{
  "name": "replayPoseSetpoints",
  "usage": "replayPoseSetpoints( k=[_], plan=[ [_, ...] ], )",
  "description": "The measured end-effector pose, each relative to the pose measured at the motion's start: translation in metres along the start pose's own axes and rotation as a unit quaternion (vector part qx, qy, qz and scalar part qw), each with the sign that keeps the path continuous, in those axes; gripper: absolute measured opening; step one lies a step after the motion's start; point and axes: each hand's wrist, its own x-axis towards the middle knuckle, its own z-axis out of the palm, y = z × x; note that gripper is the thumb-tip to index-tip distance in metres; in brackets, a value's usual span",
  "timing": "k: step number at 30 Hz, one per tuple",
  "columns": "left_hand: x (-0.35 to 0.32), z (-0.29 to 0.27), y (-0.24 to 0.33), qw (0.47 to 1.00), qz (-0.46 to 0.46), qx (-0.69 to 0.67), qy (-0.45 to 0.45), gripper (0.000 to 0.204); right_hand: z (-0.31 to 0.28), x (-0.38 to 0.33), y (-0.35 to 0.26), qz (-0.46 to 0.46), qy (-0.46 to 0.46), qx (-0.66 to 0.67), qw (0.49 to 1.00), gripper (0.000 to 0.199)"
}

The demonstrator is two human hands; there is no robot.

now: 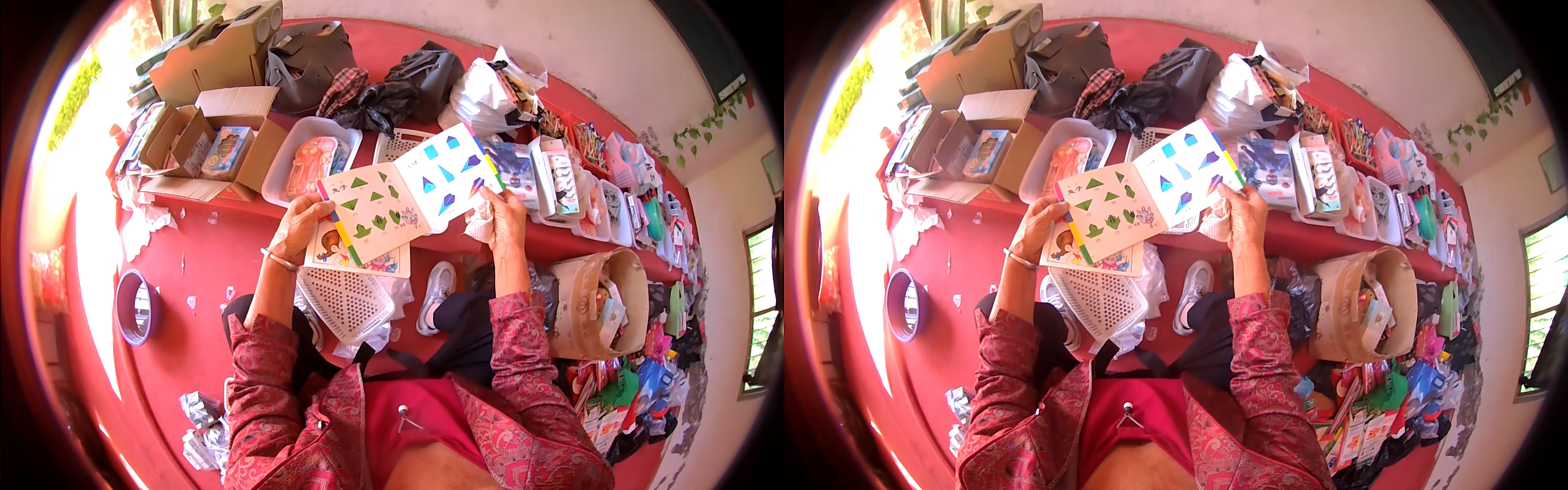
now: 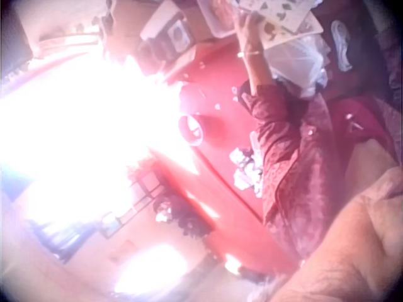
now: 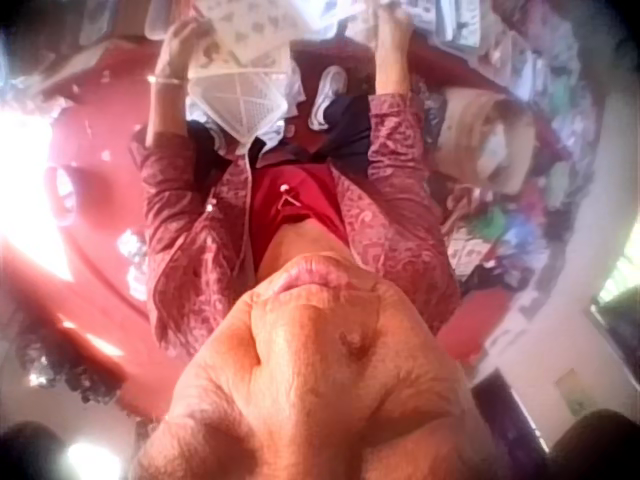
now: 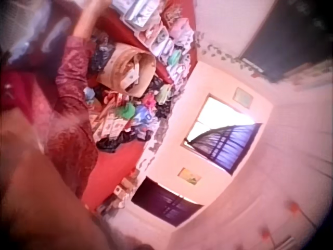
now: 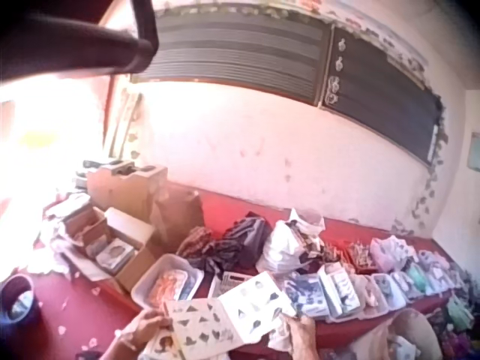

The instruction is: The person sits on a red floor surrounded by boxes and plastic baskets, picking up small books and booklets one by one. They wipe the covers with a white cloth, flip through the pages, and place the items into a white basket.

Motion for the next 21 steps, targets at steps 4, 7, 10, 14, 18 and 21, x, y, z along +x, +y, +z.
replayPoseSetpoints(
  k=[4,7,10,14,18,21],
  plan=[
    [-0.007,0.005,0.006,1.0,-0.016,-0.022,-0.009,0.021,0.014,-0.01,0.001,0.15,-0.096,0.012,0.984,0.031],
    [-0.007,0.011,0.011,0.999,-0.022,-0.02,-0.027,0.022,0.037,-0.027,0.009,0.152,-0.156,-0.041,0.975,0.038],
    [-0.004,0.01,0.007,1.0,-0.02,0.009,-0.019,0.024,0.041,-0.027,0.035,-0.021,-0.198,-0.196,0.96,0.036],
    [-0.006,0.011,0.009,0.999,-0.009,0.038,-0.018,0.028,0.053,-0.036,0.027,0.086,-0.198,-0.181,0.96,0.031],
    [-0.001,0.01,0.005,0.997,0.014,0.069,-0.002,0.031,0.053,-0.033,0.026,0.179,-0.202,-0.161,0.949,0.033],
    [0.003,0.019,0.007,0.996,-0.028,0.07,0.047,0.033,0.05,-0.028,0.045,0.237,-0.213,-0.126,0.94,0.034]
  ],
)
